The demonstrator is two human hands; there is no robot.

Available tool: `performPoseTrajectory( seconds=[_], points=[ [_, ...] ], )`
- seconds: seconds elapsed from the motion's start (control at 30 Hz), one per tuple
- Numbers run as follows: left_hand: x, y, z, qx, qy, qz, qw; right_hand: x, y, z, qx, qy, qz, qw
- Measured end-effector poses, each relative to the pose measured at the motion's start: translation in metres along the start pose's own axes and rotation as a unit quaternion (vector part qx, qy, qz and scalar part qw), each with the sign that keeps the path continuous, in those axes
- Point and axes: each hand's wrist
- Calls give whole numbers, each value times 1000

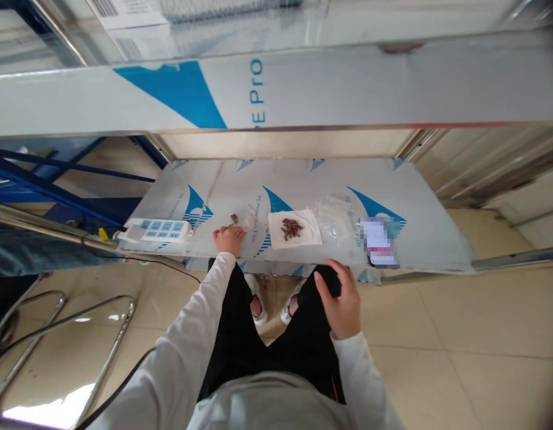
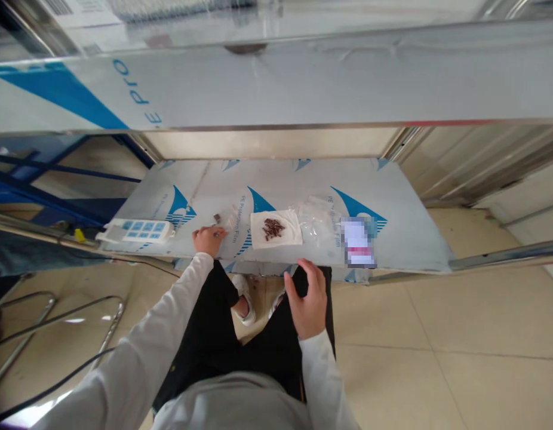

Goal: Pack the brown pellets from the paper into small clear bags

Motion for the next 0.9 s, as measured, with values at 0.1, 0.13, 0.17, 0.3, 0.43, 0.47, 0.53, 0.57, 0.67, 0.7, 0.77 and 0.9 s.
performPoseTrajectory(
  seconds=[0.1,0.13,0.17,0.3,0.43,0.47,0.53,0.57,0.67,0.7,0.77,0.9],
  points=[
    [-16,3,-4,-19,7,-37,999,5,32,3,48,-38,24,998],
    [-23,9,-8,-22,7,-55,998,6,39,5,63,-53,34,996],
    [-30,17,-14,-17,9,-76,997,8,43,8,80,-72,48,993],
    [-52,75,-50,111,70,-189,973,18,37,36,168,-191,141,957],
    [-65,133,-82,237,137,-213,938,29,11,68,210,-240,188,929],
    [-68,142,-87,251,149,-209,933,30,6,72,201,-233,192,932],
    [-77,150,-93,257,188,-164,934,28,1,75,170,-208,196,943],
    [-83,152,-95,246,222,-120,936,25,1,75,155,-192,194,949],
    [-99,153,-102,120,385,23,915,15,9,73,96,-129,165,973],
    [-103,153,-105,56,438,49,896,12,14,73,70,-106,155,980],
    [-107,155,-112,-66,511,71,854,9,25,74,16,-63,148,987],
    [-106,160,-118,-218,592,110,768,8,44,78,-58,20,149,987]
  ],
)
Point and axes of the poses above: each hand's wrist, its own y-axis away from the middle knuckle, its own x-axis out of the palm, z = x × y, and after that the axes turned 9 degrees about x, right-handed
